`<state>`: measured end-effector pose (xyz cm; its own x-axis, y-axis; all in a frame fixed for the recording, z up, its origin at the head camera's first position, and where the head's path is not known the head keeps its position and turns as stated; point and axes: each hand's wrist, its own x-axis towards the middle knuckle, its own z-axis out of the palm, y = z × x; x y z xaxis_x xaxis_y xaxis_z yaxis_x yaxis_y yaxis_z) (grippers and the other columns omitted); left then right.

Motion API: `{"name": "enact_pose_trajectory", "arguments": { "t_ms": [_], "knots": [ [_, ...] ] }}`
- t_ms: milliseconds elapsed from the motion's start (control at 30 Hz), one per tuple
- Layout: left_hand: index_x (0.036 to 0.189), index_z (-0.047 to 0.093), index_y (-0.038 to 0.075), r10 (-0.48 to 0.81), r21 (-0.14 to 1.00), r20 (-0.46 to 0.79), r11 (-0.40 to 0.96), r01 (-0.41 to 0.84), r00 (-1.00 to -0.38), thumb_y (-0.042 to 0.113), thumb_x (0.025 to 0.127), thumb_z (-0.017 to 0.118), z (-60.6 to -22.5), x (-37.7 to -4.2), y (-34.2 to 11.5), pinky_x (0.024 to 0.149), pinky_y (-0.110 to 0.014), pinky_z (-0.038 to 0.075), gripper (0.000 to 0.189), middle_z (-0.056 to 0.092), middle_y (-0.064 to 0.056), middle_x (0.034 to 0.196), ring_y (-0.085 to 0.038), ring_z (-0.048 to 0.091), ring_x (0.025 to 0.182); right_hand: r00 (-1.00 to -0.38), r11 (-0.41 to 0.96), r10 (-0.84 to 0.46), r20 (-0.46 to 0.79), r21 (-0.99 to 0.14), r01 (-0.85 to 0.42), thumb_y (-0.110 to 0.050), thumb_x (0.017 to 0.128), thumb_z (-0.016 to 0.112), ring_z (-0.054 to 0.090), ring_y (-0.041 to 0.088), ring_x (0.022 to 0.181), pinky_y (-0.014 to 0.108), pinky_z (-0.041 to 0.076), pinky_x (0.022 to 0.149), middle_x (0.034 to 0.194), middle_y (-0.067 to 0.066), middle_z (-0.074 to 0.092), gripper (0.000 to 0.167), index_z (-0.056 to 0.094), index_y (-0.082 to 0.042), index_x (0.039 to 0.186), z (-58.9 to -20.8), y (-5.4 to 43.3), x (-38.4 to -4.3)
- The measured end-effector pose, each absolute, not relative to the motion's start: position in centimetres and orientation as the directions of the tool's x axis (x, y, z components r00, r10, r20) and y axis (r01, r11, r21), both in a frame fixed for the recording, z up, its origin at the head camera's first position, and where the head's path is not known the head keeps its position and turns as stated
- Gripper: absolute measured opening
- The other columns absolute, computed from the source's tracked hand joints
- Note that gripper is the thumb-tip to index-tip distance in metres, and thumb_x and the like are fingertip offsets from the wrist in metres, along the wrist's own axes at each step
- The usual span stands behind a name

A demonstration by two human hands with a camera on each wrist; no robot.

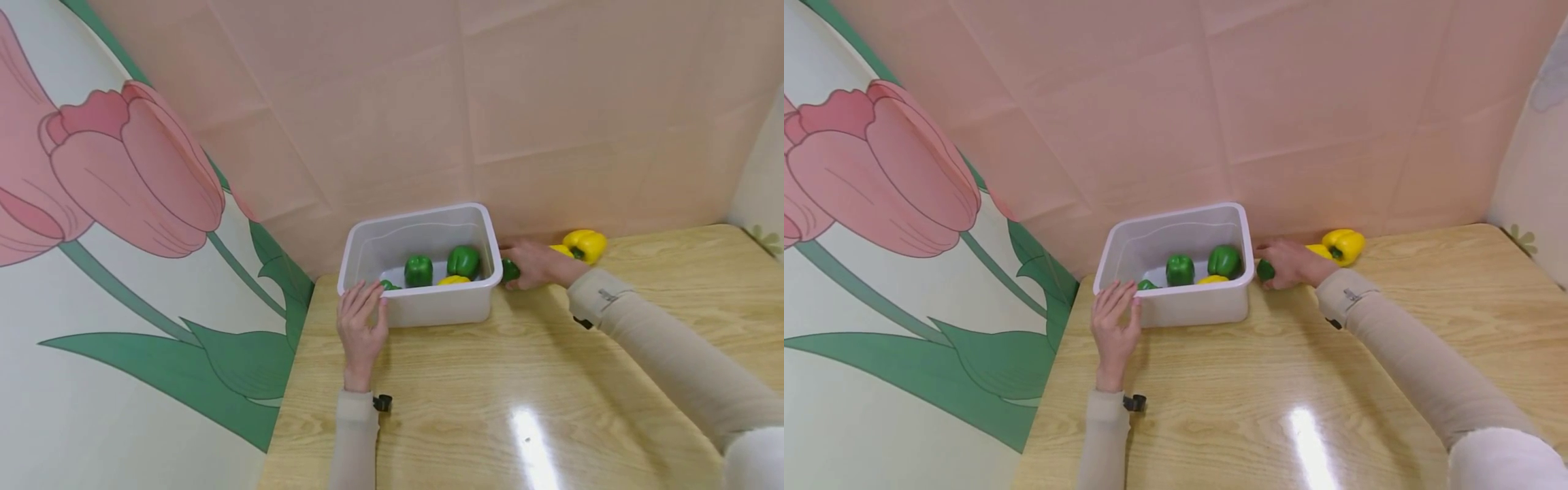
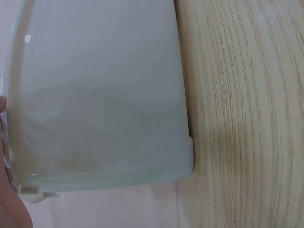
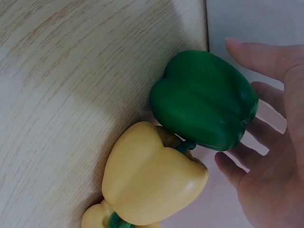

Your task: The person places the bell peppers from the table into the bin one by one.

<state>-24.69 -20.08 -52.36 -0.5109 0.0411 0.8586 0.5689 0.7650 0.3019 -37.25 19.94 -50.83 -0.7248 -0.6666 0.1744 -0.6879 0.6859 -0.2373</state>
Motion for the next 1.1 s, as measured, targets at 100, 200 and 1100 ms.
{"name": "enact_pose_trajectory", "arguments": {
  "t_ms": [100, 200, 1100],
  "knots": [
    [0.119, 0.081, 0.011, 0.040, 0.304, 0.857, 0.766, 0.566, -0.514, 0.025, 0.101, 0.072, -52.4, -24.7, -20.1, 0.120, -0.057, 0.042, 0.024, 0.077, -0.004, 0.131, -0.034, 0.068, 0.131, -0.716, 0.678, -0.675, 0.179, -0.234, -0.697, -0.022, 0.071, 0.096, 0.068, 0.048, 0.115, 0.064, 0.054, 0.102, 0.133, 0.027, 0.068, 0.064, 0.073, -0.003, 0.128, -51.0, 19.9, -37.3],
    [0.119, 0.081, 0.012, 0.039, 0.308, 0.854, 0.767, 0.563, -0.519, 0.025, 0.102, 0.071, -52.5, -24.7, -20.2, 0.121, -0.056, 0.042, 0.024, 0.077, -0.004, 0.131, -0.032, 0.067, 0.132, -0.714, 0.677, -0.678, 0.175, -0.230, -0.700, -0.021, 0.072, 0.095, 0.067, 0.048, 0.115, 0.064, 0.054, 0.102, 0.132, 0.027, 0.068, 0.063, 0.073, -0.002, 0.127, -51.2, 20.0, -37.3],
    [0.118, 0.081, 0.012, 0.035, 0.306, 0.863, 0.759, 0.575, -0.504, 0.023, 0.101, 0.071, -52.5, -24.7, -20.2, 0.116, -0.060, 0.044, 0.022, 0.078, -0.002, 0.130, -0.031, 0.068, 0.131, -0.682, 0.630, -0.702, 0.207, -0.268, -0.729, -0.011, 0.069, 0.098, 0.068, 0.045, 0.113, 0.064, 0.055, 0.101, 0.128, 0.025, 0.069, 0.059, 0.075, -0.001, 0.122, -52.9, 20.5, -38.2]
  ]
}}
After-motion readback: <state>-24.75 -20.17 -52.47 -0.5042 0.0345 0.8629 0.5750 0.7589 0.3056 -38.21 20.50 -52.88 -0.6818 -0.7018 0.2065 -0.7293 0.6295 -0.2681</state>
